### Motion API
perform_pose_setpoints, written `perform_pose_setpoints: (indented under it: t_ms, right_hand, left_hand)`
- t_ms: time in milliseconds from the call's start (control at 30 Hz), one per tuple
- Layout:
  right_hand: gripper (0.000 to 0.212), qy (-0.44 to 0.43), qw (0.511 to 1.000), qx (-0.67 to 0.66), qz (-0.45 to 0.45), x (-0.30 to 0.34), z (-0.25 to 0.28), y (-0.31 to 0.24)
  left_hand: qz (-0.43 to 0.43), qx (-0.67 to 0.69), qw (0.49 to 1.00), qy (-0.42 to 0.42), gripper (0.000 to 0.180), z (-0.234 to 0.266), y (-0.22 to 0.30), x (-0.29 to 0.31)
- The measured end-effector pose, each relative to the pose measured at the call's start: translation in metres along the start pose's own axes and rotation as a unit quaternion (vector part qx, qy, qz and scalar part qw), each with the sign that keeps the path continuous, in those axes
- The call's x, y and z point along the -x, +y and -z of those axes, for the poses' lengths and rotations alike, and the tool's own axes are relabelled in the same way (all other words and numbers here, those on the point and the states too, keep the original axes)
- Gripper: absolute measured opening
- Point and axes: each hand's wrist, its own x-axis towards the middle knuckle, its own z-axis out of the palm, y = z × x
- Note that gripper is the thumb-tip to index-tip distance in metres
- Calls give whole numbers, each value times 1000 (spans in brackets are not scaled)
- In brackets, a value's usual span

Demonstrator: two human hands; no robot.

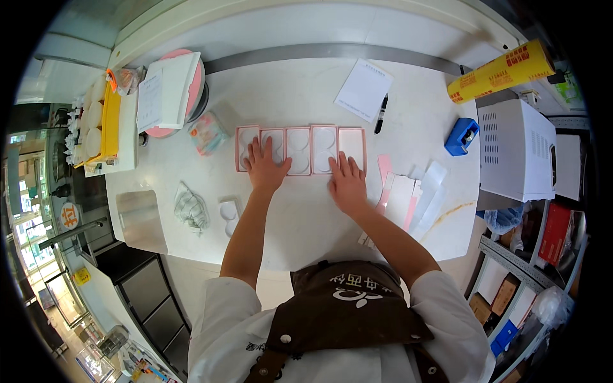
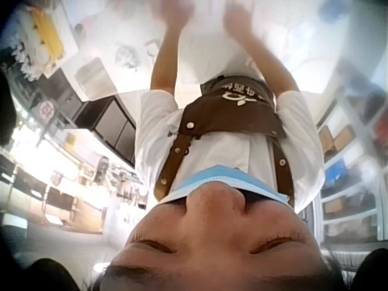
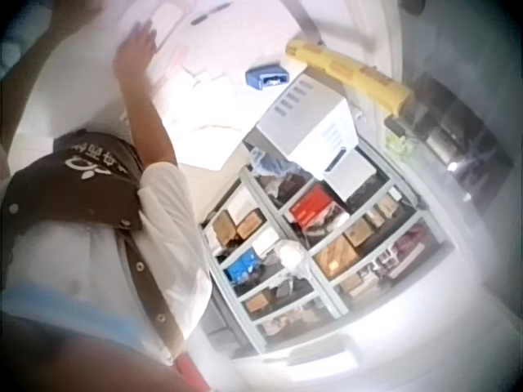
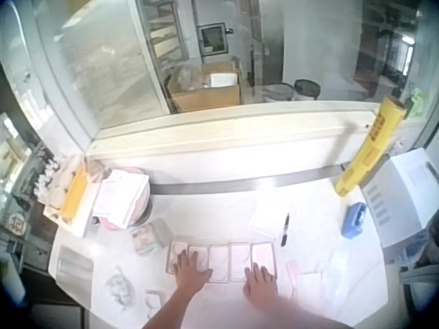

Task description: The person folds and assembles small pink cardboard boxes on a white counter. The person handles several flat pink cardboard pieces, folding the edges and securing them into a three-dimensional box shape by hand, then places an assembled box into another box tray.

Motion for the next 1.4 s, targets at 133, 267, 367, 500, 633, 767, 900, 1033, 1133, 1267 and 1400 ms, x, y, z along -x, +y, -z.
perform_pose_setpoints:
  t_ms: [133,267,367,500,633,767,900,1033,1133,1267,1400]
  right_hand:
    - [63,-6,1000,-2,16,10,11,-11]
    - [68,29,998,-52,31,18,50,-11]
    - [66,16,997,-61,38,43,64,-2]
    - [55,-11,993,-109,47,95,60,8]
    - [36,-122,961,-243,45,150,45,9]
    - [26,-202,825,-519,-91,167,72,-30]
    - [22,-193,693,-686,-112,167,99,-40]
    - [19,-178,707,-676,-105,173,142,-44]
    - [18,-162,711,-679,-84,185,150,-48]
    - [16,-112,701,-702,-65,196,157,-60]
    - [14,-82,711,-696,-57,206,160,-63]
  left_hand:
    - [-38,94,992,79,88,-1,-34,22]
    - [69,137,973,171,90,17,-70,65]
    - [252,13,958,138,92,18,-88,128]
    - [267,74,957,90,91,1,-124,190]
    - [176,240,953,49,86,13,-82,212]
    - [92,510,850,-94,81,36,18,239]
    - [1,619,770,-158,79,49,88,264]
    - [-47,624,768,-135,80,61,106,282]
    - [-48,612,776,-146,79,77,112,294]
    - [-71,660,735,-137,76,87,116,302]
    - [-78,692,706,-127,73,85,119,309]
